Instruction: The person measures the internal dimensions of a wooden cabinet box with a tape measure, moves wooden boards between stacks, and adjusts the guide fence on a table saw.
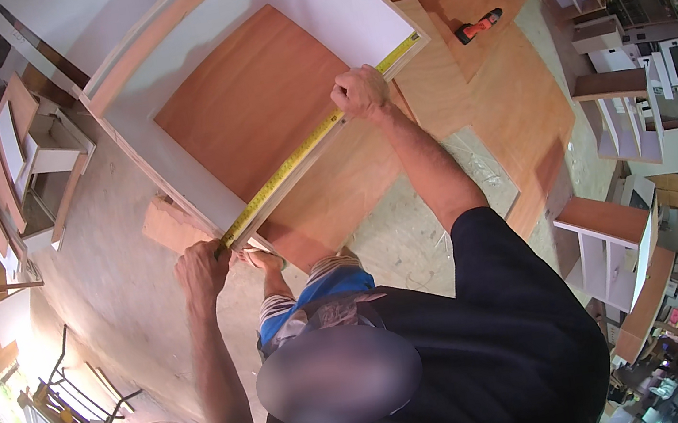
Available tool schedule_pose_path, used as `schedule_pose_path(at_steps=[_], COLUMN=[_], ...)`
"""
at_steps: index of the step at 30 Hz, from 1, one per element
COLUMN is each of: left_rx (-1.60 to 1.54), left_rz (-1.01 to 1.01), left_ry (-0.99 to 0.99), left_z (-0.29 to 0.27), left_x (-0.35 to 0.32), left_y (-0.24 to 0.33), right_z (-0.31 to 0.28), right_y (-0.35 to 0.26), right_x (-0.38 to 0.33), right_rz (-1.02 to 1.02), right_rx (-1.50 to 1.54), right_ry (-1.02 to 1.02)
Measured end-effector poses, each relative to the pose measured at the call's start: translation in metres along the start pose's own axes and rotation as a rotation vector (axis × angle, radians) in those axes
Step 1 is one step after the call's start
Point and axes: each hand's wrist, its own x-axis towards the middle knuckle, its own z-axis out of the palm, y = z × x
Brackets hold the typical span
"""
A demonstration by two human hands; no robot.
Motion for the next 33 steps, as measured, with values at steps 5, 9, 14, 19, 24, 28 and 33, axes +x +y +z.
schedule_pose_path(at_steps=[5, 9, 14, 19, 24, 28, 33], left_rx=[-0.026, 0.026, -0.039, -0.092, -0.102, -0.107, -0.054], left_rz=[-0.023, -0.033, -0.078, -0.105, -0.161, -0.065, 0.007], left_ry=[-0.003, -0.028, 0.006, 0.105, 0.194, 0.303, 0.347], left_z=[0.008, 0.019, 0.013, 0.020, 0.029, 0.034, 0.037], left_x=[0.001, 0.005, -0.003, -0.011, -0.022, -0.032, -0.031], left_y=[-0.009, -0.015, -0.005, -0.005, -0.012, -0.016, -0.016], right_z=[0.009, 0.012, 0.006, 0.010, 0.010, 0.014, 0.010], right_y=[0.002, 0.004, 0.007, 0.006, 0.016, 0.019, 0.010], right_x=[0.005, 0.002, 0.004, 0.006, 0.006, 0.006, 0.006], right_rz=[-0.005, 0.158, 0.145, 0.146, 0.155, 0.137, 0.123], right_rx=[-0.019, -0.005, -0.095, -0.094, -0.129, -0.120, -0.127], right_ry=[-0.041, -0.200, -0.202, -0.228, -0.258, -0.245, -0.238])
